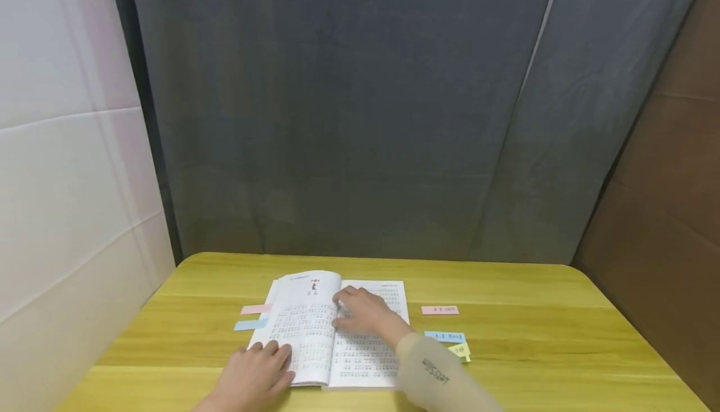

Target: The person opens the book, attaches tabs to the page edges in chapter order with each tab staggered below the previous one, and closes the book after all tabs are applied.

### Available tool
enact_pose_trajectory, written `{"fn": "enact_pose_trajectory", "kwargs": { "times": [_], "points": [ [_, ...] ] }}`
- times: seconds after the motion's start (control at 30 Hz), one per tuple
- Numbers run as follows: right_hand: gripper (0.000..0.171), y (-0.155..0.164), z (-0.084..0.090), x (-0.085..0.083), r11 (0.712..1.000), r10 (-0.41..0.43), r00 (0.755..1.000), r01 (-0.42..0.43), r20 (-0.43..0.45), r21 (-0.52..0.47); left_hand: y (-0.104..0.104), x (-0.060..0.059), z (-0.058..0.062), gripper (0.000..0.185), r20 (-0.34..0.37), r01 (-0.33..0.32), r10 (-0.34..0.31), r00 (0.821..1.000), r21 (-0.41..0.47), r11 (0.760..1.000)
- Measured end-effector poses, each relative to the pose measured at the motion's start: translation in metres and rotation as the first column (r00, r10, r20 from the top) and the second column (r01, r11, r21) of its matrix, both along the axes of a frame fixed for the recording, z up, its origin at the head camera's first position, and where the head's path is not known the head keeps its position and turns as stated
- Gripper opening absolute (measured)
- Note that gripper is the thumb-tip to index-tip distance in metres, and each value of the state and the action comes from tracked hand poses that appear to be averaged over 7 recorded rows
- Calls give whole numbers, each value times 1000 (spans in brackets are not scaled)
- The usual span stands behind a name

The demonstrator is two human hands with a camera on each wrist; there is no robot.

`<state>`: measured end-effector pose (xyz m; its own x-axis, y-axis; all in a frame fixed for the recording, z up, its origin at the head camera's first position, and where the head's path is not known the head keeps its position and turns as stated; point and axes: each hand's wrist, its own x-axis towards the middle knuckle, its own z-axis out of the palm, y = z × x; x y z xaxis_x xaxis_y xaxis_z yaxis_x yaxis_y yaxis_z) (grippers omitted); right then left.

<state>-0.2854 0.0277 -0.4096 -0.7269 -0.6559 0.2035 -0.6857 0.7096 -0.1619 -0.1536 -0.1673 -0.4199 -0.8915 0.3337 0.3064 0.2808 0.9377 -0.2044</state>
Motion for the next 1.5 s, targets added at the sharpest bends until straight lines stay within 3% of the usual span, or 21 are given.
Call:
{"fn": "enact_pose_trajectory", "kwargs": {
  "times": [0.23, 0.5, 0.73, 1.0, 1.27, 1.5],
  "points": [
    [50, -6, 4, 0, 999, -12, 998, 10, 58, 32, -12, 0, -4, 32, 57, -27, 24, 998, 40, 999],
    [53, -11, 9, 2, 997, -41, 995, 35, 92, 63, -19, 3, -6, 40, 76, -8, 6, 997, 33, 999],
    [54, -13, 11, 3, 995, -73, 989, 63, 129, 80, -17, 4, -3, 39, 177, -64, 52, 983, 65, 996],
    [53, -15, 12, 1, 988, -90, 993, 78, 80, 134, -15, -1, -3, 40, 190, -67, 55, 980, 56, 996],
    [53, -10, 7, 10, 988, 6, 1000, -9, 22, 157, -16, -3, -5, 41, 179, -38, 28, 984, 56, 998],
    [55, -8, 2, 19, 983, 43, 999, -37, -30, 178, -17, -2, -6, 39, 183, -30, 16, 983, 77, 997]
  ]
}}
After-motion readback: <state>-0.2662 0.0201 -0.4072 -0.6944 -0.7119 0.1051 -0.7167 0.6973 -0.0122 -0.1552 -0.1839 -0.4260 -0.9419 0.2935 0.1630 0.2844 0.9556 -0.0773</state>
